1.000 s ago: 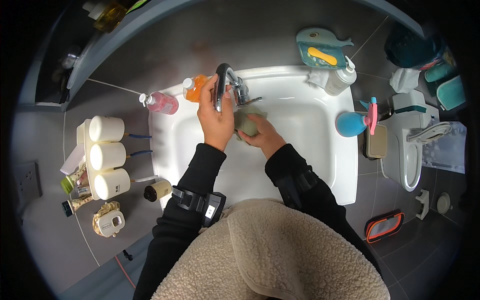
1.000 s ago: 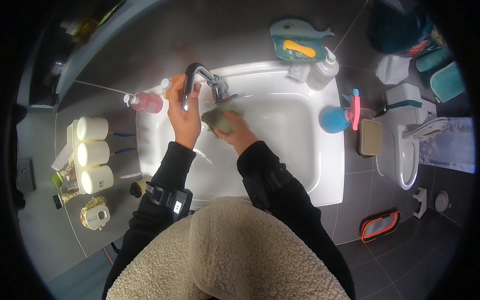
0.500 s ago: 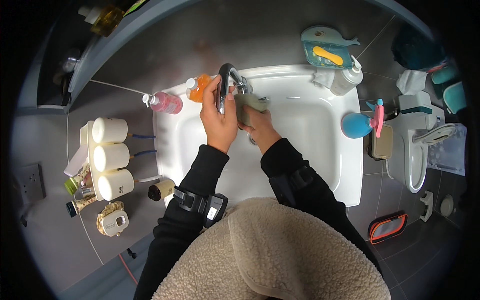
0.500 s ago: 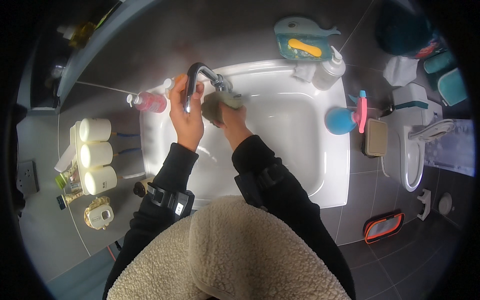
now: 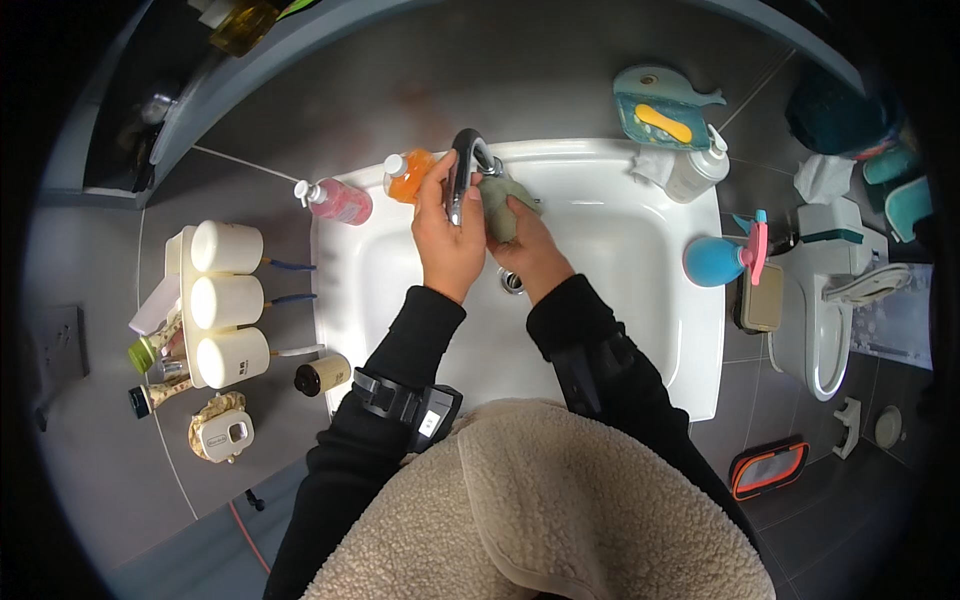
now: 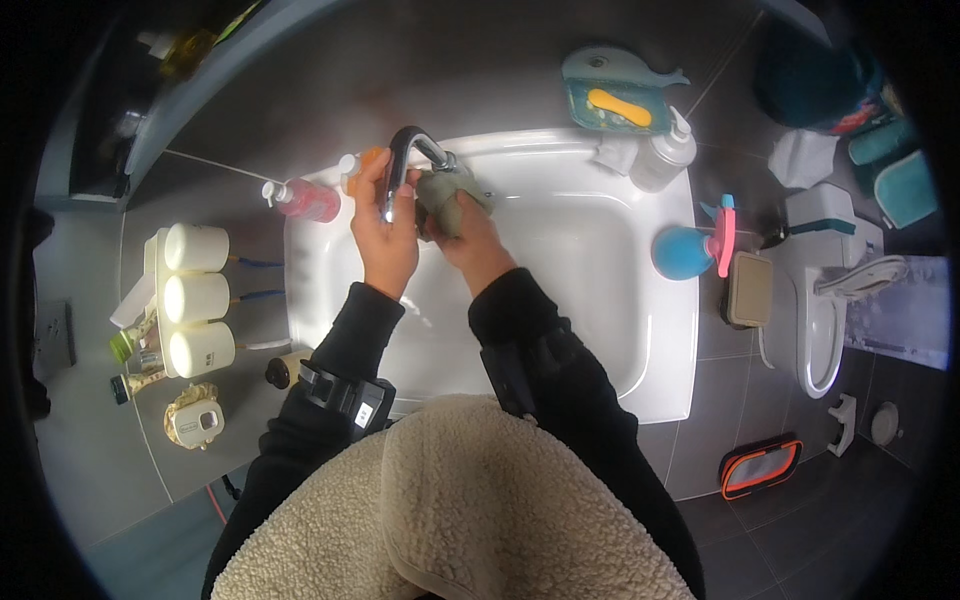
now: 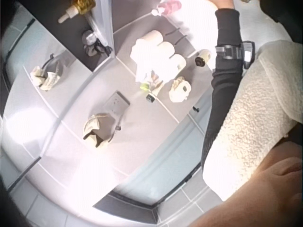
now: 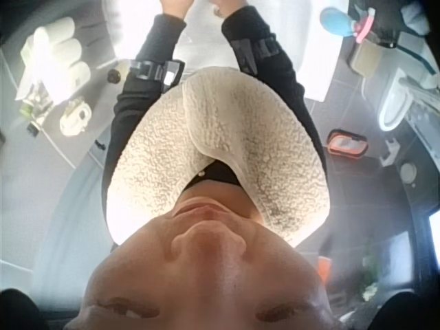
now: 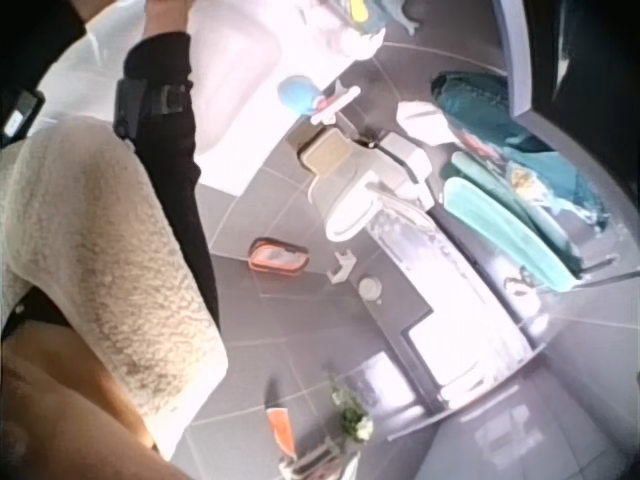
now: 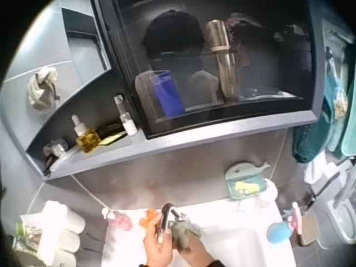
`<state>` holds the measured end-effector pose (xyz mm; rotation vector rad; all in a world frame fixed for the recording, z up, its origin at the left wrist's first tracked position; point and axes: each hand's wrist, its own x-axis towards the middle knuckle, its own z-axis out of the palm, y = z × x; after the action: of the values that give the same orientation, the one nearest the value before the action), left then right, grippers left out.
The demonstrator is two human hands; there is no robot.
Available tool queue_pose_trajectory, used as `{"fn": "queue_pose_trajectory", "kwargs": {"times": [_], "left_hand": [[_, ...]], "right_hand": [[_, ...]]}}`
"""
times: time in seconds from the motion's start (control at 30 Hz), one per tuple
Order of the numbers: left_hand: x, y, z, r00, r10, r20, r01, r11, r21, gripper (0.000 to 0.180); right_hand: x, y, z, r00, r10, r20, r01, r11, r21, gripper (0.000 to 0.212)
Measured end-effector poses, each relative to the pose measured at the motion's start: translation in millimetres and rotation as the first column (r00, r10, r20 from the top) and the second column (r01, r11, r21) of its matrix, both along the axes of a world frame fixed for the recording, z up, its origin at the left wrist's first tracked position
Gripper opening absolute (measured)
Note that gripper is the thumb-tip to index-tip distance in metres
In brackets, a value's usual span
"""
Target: The person wipes the interior and rim of a white bathroom sink with a cloth, then rinses the cloth under the faucet. They move a spray bottle and soap dispenser aside to reach the sink surface, wipe around the faucet, and continue wiping the basin and rim.
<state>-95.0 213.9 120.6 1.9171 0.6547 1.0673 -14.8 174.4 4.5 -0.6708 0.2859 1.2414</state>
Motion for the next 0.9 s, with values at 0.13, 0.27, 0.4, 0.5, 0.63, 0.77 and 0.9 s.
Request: {"fn": "queue_pose_trajectory", "kwargs": {"times": [0.13,0.27,0.4,0.5,0.63,0.77,0.9], "left_hand": [[0,0,-1,1.000,0.011,0.010,-0.011,0.999,-0.031,0.040],[0,2,-6,1.000,0.024,0.005,-0.024,0.999,0.044,0.039],[-1,4,-6,0.999,0.036,-0.020,-0.035,0.997,0.063,0.038],[1,4,-2,1.000,0.020,-0.002,-0.020,1.000,0.004,0.039],[-7,2,2,0.979,-0.139,0.147,0.177,0.942,-0.285,0.046],[-25,24,-12,0.997,-0.003,0.084,0.018,0.983,-0.183,0.050],[-41,71,-41,0.886,0.450,-0.114,-0.439,0.892,0.112,0.067]], "right_hand": [[7,7,-25,0.927,-0.035,-0.374,0.049,0.998,0.028,0.041],[-8,-7,-40,0.787,0.109,0.608,-0.022,0.989,-0.149,0.045],[-14,-33,-30,0.974,0.176,0.145,-0.087,0.876,-0.475,0.047],[-34,-60,-35,0.984,0.173,0.041,-0.121,0.822,-0.557,0.045],[-41,-114,-45,0.966,0.258,-0.015,-0.244,0.889,-0.388,0.040],[-26,-148,-43,0.964,0.264,0.024,-0.224,0.861,-0.457,0.041],[-14,-159,-38,0.984,0.173,0.046,-0.124,0.843,-0.524,0.042]]}}
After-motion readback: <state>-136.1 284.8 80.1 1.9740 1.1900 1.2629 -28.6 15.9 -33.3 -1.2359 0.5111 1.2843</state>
